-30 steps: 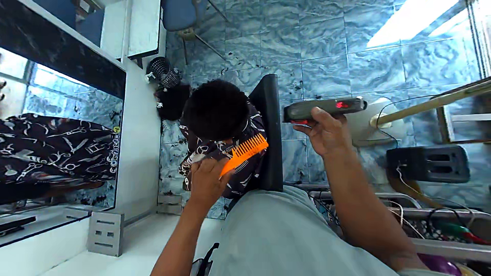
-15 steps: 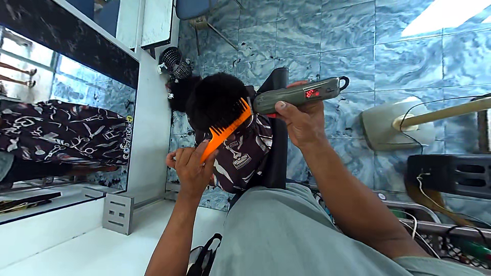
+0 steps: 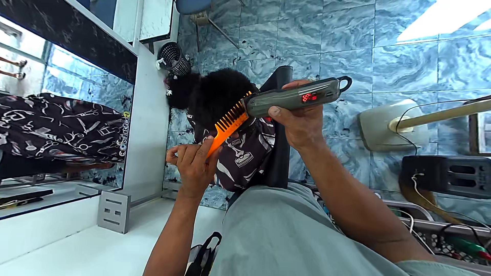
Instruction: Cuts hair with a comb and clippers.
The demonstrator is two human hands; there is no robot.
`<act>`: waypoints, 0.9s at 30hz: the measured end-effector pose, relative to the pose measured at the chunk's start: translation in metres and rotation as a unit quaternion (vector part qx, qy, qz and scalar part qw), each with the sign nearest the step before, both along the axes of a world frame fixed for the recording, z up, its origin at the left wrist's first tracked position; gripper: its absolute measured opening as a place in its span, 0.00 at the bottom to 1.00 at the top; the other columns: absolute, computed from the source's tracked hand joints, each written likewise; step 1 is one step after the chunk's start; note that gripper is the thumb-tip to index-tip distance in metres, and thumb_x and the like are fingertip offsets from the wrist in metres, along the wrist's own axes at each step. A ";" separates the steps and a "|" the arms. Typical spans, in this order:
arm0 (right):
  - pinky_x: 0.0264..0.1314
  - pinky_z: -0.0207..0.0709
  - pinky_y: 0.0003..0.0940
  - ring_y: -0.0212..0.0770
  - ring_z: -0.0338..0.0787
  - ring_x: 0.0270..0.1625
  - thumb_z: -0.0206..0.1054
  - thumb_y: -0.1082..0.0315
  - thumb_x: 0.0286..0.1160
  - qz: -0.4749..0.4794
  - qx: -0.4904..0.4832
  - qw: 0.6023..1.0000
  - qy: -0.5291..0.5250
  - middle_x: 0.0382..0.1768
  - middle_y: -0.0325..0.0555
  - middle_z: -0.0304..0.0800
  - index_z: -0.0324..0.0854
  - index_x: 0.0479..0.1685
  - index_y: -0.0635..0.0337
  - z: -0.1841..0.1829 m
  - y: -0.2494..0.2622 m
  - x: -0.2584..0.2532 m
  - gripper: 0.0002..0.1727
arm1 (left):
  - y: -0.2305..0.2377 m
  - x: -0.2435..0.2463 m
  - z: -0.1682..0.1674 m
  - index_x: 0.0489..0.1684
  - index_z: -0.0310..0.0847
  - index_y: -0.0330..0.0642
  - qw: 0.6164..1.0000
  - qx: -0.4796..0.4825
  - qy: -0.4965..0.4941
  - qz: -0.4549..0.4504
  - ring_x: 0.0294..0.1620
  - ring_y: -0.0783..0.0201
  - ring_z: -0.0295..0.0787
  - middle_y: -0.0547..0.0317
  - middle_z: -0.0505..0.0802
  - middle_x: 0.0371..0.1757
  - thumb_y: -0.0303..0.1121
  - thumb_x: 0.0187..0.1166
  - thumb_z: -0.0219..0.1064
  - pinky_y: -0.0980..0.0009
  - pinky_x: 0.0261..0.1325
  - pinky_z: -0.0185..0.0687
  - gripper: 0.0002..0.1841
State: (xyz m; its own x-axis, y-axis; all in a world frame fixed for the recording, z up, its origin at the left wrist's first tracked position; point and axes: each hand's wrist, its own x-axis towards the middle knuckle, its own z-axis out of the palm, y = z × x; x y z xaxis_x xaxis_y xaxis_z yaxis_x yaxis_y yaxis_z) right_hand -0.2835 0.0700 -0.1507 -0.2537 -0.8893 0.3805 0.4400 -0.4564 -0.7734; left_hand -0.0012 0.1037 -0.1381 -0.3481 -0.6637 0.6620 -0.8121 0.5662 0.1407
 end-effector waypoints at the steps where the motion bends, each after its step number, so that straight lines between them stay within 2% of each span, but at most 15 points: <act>1: 0.55 0.93 0.42 0.42 0.95 0.50 0.82 0.81 0.57 0.002 0.003 1.000 0.004 0.49 0.46 0.92 0.76 0.61 0.62 0.001 0.001 0.002 0.29 | 0.000 0.001 -0.001 0.59 0.92 0.48 1.000 -0.001 0.000 -0.002 0.40 0.59 0.79 0.58 0.86 0.32 0.44 0.75 0.78 0.53 0.65 0.62 0.18; 8: 0.55 0.93 0.40 0.42 0.94 0.51 0.83 0.80 0.56 -0.011 -0.012 0.999 0.043 0.50 0.46 0.92 0.76 0.60 0.63 0.008 0.009 0.013 0.29 | -0.002 0.004 -0.003 0.59 0.92 0.47 1.000 0.000 0.002 -0.018 0.39 0.58 0.79 0.57 0.86 0.31 0.44 0.76 0.77 0.52 0.65 0.62 0.18; 11: 0.60 0.93 0.43 0.45 0.94 0.56 0.83 0.79 0.57 0.016 -0.013 0.996 0.088 0.55 0.50 0.91 0.75 0.62 0.64 0.014 0.017 0.021 0.31 | -0.003 0.005 -0.003 0.59 0.92 0.47 1.000 -0.003 0.004 -0.022 0.39 0.59 0.78 0.58 0.85 0.31 0.45 0.77 0.76 0.53 0.64 0.63 0.18; 15: 0.60 0.92 0.44 0.44 0.95 0.54 0.84 0.79 0.54 -0.023 -0.030 0.994 0.104 0.52 0.48 0.93 0.76 0.59 0.64 0.017 0.014 0.025 0.30 | -0.007 0.008 -0.006 0.59 0.92 0.48 0.999 -0.011 -0.003 -0.030 0.40 0.58 0.79 0.57 0.87 0.32 0.45 0.76 0.76 0.53 0.65 0.63 0.18; 17: 0.60 0.92 0.43 0.44 0.94 0.55 0.85 0.77 0.54 0.004 -0.025 0.988 0.150 0.52 0.50 0.92 0.77 0.59 0.67 0.020 0.020 0.030 0.30 | -0.009 0.010 -0.006 0.59 0.92 0.47 1.000 -0.008 0.008 -0.018 0.40 0.57 0.80 0.56 0.88 0.33 0.46 0.76 0.77 0.51 0.64 0.64 0.18; 18: 0.60 0.92 0.43 0.43 0.94 0.55 0.85 0.76 0.55 0.017 -0.018 0.987 0.158 0.53 0.50 0.92 0.77 0.60 0.67 0.019 0.024 0.030 0.30 | -0.011 0.011 -0.004 0.58 0.91 0.44 0.999 0.006 0.034 0.000 0.40 0.55 0.82 0.53 0.89 0.34 0.45 0.77 0.76 0.50 0.63 0.66 0.18; 19: 0.61 0.92 0.43 0.43 0.94 0.55 0.85 0.75 0.56 0.023 -0.005 0.990 0.139 0.54 0.48 0.92 0.77 0.61 0.65 0.016 0.030 0.026 0.30 | -0.011 0.011 0.001 0.60 0.89 0.39 0.996 0.039 0.076 0.029 0.42 0.54 0.83 0.49 0.90 0.37 0.44 0.81 0.73 0.51 0.62 0.69 0.19; 20: 0.59 0.92 0.43 0.42 0.93 0.54 0.84 0.74 0.59 0.016 0.012 0.994 0.103 0.54 0.46 0.91 0.78 0.62 0.62 0.010 0.034 0.019 0.29 | -0.010 0.008 0.007 0.62 0.87 0.36 0.985 0.087 0.139 0.055 0.43 0.59 0.85 0.50 0.91 0.40 0.41 0.86 0.67 0.57 0.60 0.74 0.18; 21: 0.56 0.92 0.42 0.40 0.93 0.52 0.83 0.71 0.63 0.000 0.034 0.998 0.061 0.53 0.43 0.91 0.78 0.64 0.58 0.002 0.038 0.009 0.27 | -0.009 0.003 0.014 0.60 0.86 0.37 0.967 0.137 0.203 0.065 0.38 0.66 0.85 0.56 0.91 0.38 0.41 0.92 0.59 0.65 0.51 0.80 0.17; 22: 0.53 0.92 0.45 0.42 0.93 0.50 0.81 0.69 0.66 -0.021 0.064 0.998 0.009 0.52 0.43 0.91 0.77 0.65 0.55 -0.007 0.041 -0.001 0.26 | -0.007 -0.003 0.019 0.52 0.84 0.39 0.950 0.185 0.244 0.060 0.28 0.72 0.84 0.62 0.88 0.31 0.42 0.95 0.51 0.72 0.36 0.84 0.18; 23: 0.55 0.92 0.50 0.46 0.94 0.51 0.79 0.69 0.68 -0.039 0.102 0.993 -0.041 0.52 0.45 0.91 0.76 0.65 0.53 -0.013 0.044 -0.010 0.25 | -0.004 -0.008 0.021 0.46 0.83 0.39 0.932 0.238 0.270 0.034 0.22 0.71 0.83 0.62 0.88 0.26 0.44 0.96 0.47 0.72 0.26 0.83 0.21; 24: 0.56 0.92 0.53 0.49 0.95 0.51 0.78 0.69 0.70 -0.060 0.136 0.985 -0.082 0.51 0.47 0.92 0.75 0.64 0.52 -0.018 0.046 -0.015 0.24 | -0.003 -0.010 0.018 0.41 0.82 0.40 0.924 0.281 0.259 0.005 0.19 0.69 0.82 0.62 0.88 0.24 0.46 0.96 0.46 0.70 0.23 0.82 0.23; 25: 0.56 0.92 0.55 0.51 0.95 0.50 0.76 0.70 0.71 -0.078 0.157 0.978 -0.113 0.50 0.49 0.92 0.75 0.63 0.54 -0.021 0.047 -0.018 0.22 | -0.004 -0.008 0.009 0.38 0.82 0.39 0.932 0.291 0.212 -0.024 0.18 0.67 0.82 0.60 0.87 0.22 0.45 0.96 0.46 0.68 0.22 0.82 0.24; 26: 0.57 0.91 0.57 0.53 0.95 0.51 0.74 0.71 0.72 -0.086 0.166 0.973 -0.134 0.50 0.52 0.91 0.75 0.64 0.55 -0.025 0.048 -0.020 0.21 | -0.004 -0.003 -0.003 0.39 0.84 0.38 0.949 0.279 0.138 -0.049 0.21 0.64 0.82 0.58 0.86 0.23 0.44 0.95 0.47 0.63 0.27 0.81 0.23; 27: 0.58 0.91 0.57 0.53 0.95 0.51 0.74 0.71 0.73 -0.086 0.168 0.972 -0.143 0.51 0.52 0.91 0.74 0.64 0.56 -0.027 0.048 -0.020 0.21 | -0.003 0.005 -0.017 0.46 0.88 0.39 0.962 0.256 0.061 -0.069 0.29 0.57 0.83 0.54 0.87 0.27 0.44 0.94 0.50 0.55 0.40 0.79 0.22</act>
